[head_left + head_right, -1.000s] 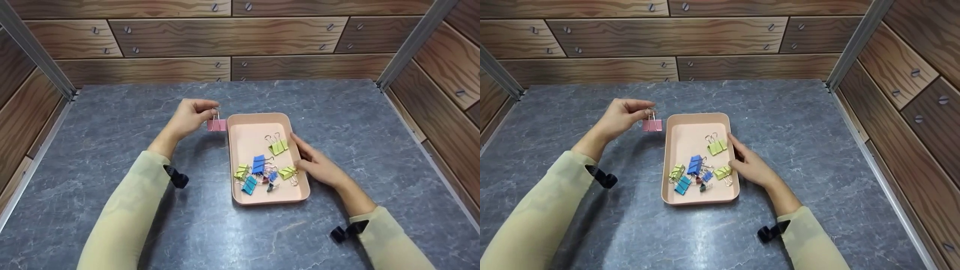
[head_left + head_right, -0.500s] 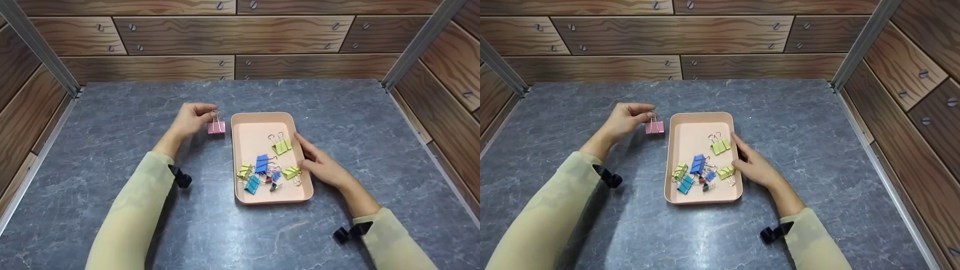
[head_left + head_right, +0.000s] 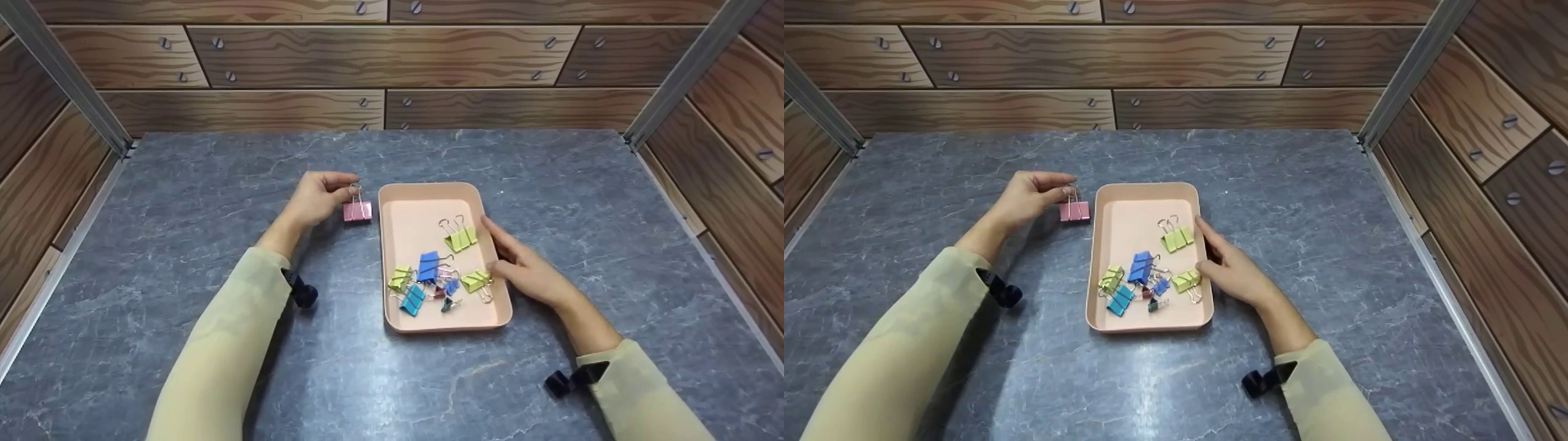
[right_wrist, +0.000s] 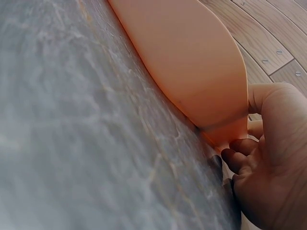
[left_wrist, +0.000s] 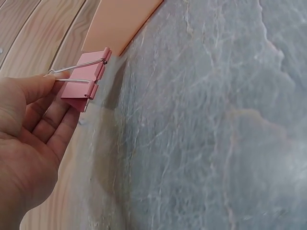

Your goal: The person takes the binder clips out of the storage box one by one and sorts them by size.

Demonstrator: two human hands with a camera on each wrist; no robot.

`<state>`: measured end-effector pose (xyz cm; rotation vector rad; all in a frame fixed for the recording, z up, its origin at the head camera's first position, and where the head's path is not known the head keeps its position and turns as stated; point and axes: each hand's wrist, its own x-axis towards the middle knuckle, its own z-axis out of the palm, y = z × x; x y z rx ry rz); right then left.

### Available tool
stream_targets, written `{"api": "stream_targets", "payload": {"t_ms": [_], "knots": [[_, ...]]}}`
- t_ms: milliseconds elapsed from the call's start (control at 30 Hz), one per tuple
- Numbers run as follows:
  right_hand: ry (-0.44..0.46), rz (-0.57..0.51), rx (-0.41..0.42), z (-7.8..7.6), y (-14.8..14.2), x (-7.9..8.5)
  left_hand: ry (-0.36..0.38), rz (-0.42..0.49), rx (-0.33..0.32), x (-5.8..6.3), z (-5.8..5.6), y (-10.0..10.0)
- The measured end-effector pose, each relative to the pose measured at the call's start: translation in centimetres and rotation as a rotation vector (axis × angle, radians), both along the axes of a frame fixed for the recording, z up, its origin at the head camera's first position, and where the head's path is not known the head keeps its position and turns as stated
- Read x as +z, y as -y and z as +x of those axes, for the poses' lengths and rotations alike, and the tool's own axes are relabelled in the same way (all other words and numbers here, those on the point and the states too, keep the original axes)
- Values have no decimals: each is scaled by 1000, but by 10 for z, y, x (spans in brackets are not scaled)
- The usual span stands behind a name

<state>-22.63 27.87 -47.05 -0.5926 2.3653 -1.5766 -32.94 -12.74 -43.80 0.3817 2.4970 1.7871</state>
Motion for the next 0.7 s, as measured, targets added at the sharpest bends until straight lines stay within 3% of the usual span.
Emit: {"api": "stream_targets", "payload": {"t_ms": [300, 700], "knots": [[-12, 0, 4, -1, -1, -1, 3, -41, 9, -6, -2, 0], [11, 40, -12, 1, 1, 3, 34, 2, 15, -9, -1, -1]]}}
